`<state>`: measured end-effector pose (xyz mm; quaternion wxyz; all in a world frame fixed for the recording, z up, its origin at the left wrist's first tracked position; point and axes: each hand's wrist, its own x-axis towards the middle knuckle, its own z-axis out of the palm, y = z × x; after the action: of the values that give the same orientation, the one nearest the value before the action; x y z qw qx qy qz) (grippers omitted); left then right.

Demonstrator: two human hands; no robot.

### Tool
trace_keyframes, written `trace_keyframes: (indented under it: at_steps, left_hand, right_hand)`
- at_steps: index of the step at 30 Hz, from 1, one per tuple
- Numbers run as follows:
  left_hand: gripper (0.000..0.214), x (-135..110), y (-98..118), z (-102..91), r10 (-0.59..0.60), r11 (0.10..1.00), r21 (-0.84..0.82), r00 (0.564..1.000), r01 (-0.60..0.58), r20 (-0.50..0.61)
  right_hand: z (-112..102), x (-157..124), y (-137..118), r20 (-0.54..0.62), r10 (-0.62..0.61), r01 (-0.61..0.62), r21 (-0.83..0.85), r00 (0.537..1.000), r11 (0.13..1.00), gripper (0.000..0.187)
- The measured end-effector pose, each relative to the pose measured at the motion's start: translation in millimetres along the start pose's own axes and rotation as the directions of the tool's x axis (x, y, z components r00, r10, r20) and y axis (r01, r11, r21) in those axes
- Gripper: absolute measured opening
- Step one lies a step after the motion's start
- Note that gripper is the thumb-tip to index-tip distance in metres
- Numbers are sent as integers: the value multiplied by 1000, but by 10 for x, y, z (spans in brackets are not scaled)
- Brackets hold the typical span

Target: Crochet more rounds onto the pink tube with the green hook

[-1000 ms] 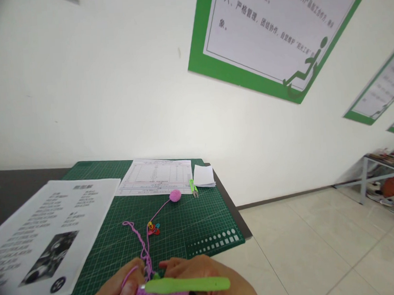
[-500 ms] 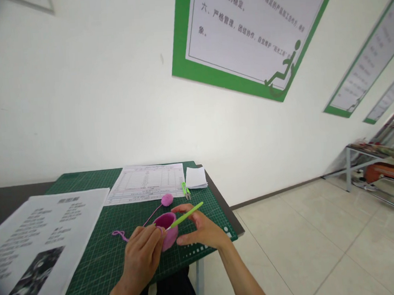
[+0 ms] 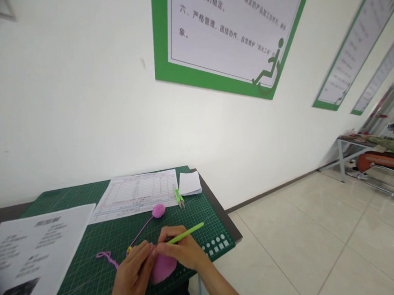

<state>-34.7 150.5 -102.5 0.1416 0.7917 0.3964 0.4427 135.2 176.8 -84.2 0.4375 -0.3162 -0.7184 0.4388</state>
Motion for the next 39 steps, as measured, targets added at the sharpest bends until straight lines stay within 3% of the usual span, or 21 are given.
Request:
trace_keyframes:
  at_steps: [8,13,18,22,26,33,39]
  left_hand:
    - [28,162,41,8,-259,879,-370,953,300,155]
    - [26,168,80,-60,-353,762,-521,921,385,164]
    - [25,163,138,-82,-409,605,-645,877,467,251]
    - [54,154,199,-71,-491,482,-710,829,514,267]
    - [79,166,286,-84,-550,428,-733,796,529,253]
    - [85,207,354,-70,-622,412,-728,753,548,216]
    - [79,219,361,-134,-653,249,-813,711,526,261]
  right_hand:
    - [209,-27,9,-323,58,-79,-51,945,996,27]
    - [263,-77,15,-429,54,-94,-72,901,993,26]
    - [224,-97,-61,-425,49,-100,-98,904,990,25]
    - [204,-107,-97,-392,56,-112,-122,918,986,26]
    - [201,-118,-95,-356,68,-122,-131,932,984,27]
    - [108,-177,-9,-357,119,-157,-80,927,984,27]
    - [61,-208,74,-400,218,-199,88,890,976,30]
